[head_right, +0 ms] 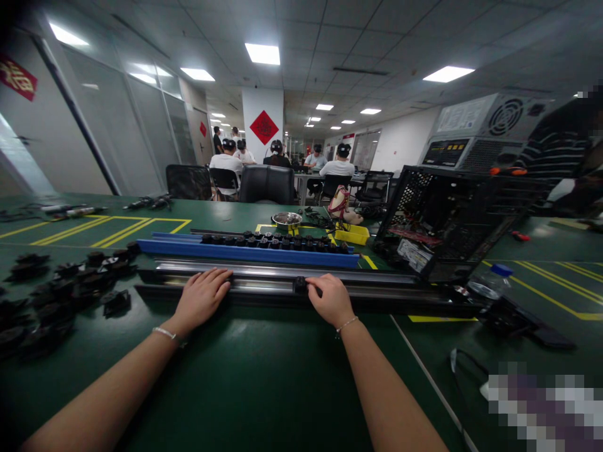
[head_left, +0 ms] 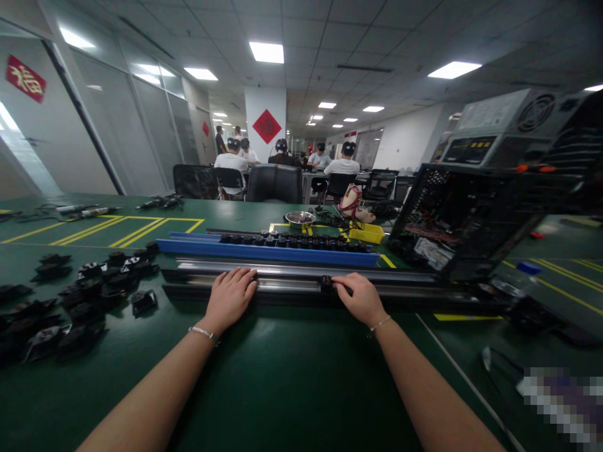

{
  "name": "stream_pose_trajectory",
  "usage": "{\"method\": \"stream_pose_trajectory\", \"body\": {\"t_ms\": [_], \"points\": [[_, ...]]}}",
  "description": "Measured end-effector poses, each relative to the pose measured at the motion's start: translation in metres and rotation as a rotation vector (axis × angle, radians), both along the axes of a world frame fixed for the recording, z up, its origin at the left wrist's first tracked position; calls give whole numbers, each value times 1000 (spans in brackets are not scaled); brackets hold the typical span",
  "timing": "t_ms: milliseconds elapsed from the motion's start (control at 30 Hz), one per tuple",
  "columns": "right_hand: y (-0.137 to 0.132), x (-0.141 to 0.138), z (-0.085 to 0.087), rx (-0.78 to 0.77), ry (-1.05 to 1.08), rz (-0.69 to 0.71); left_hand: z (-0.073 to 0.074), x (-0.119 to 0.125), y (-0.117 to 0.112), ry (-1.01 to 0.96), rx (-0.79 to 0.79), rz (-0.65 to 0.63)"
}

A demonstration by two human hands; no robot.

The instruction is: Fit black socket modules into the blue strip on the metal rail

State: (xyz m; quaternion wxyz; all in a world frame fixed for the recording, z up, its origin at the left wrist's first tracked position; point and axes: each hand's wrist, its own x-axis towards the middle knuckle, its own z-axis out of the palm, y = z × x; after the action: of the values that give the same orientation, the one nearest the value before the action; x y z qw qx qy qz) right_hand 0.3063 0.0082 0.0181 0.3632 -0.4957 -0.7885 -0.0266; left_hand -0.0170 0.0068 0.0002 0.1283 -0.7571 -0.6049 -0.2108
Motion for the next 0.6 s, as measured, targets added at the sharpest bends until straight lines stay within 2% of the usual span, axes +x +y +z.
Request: {"method": "stream_pose_trajectory", "body": {"t_ms": [600], "points": [[-6, -15, 4, -56, -13, 90, -1, 0, 0, 13, -3, 2]]}}
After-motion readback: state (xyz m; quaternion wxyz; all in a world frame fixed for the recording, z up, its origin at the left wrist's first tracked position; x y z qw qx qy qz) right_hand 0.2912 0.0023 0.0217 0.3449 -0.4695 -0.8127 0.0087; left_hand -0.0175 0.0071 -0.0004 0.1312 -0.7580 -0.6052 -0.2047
